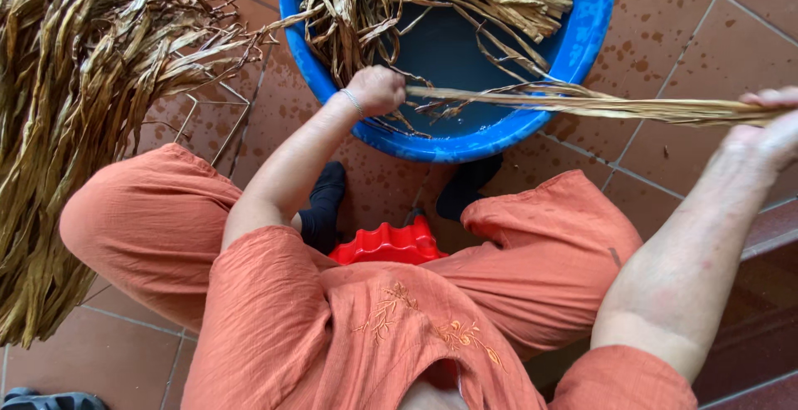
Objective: The person sits on a small red stool and repeatedly pulls dried plant strips from a blue basin of water, separates them by hand, and places them onto a metal drying rack. The person handles the strips one at a time or in small bundles, transferring them from the basin to the rack.
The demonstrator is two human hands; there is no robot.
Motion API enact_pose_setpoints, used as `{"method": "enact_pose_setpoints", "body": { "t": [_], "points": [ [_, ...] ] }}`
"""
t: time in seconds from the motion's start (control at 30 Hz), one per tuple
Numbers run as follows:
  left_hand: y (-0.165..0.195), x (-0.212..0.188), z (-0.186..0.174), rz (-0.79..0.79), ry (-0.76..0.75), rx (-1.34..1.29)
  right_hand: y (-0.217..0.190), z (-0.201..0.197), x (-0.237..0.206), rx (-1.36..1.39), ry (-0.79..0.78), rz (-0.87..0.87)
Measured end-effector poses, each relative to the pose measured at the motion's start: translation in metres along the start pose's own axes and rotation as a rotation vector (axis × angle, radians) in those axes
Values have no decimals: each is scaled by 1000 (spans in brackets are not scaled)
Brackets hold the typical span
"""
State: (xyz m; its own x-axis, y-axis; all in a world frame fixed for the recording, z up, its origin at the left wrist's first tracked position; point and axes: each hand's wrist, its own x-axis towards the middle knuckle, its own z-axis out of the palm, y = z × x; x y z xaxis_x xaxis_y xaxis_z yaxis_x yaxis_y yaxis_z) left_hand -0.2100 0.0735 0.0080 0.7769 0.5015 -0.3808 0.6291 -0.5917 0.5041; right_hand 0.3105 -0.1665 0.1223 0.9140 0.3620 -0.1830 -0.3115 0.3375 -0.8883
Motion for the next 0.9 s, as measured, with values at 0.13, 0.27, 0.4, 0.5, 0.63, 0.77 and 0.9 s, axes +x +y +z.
{"method": "enact_pose_setpoints", "body": {
  "t": [0.13, 0.27, 0.4, 0.5, 0.63, 0.77, 0.9],
  "points": [
    [24, 19, 12, -25, 13, 330, 26, 34, -44, -315, -294, 59],
    [64, 66, 3, 78, 257, 154, 46, 76, -88, -415, -505, 119],
    [111, 121, 4, 248, 359, 119, 41, 104, -114, -270, -482, 222],
    [128, 145, 18, 304, 334, 329, 33, 113, -125, -274, -463, 187],
    [129, 147, 40, 161, 314, 509, 26, 114, -126, -405, -479, 138],
    [128, 137, 41, 224, 393, 219, 24, 112, -119, -548, -434, 274],
    [151, 123, 9, 370, 655, -168, 25, 118, -117, -555, -422, 297]
  ]
}}
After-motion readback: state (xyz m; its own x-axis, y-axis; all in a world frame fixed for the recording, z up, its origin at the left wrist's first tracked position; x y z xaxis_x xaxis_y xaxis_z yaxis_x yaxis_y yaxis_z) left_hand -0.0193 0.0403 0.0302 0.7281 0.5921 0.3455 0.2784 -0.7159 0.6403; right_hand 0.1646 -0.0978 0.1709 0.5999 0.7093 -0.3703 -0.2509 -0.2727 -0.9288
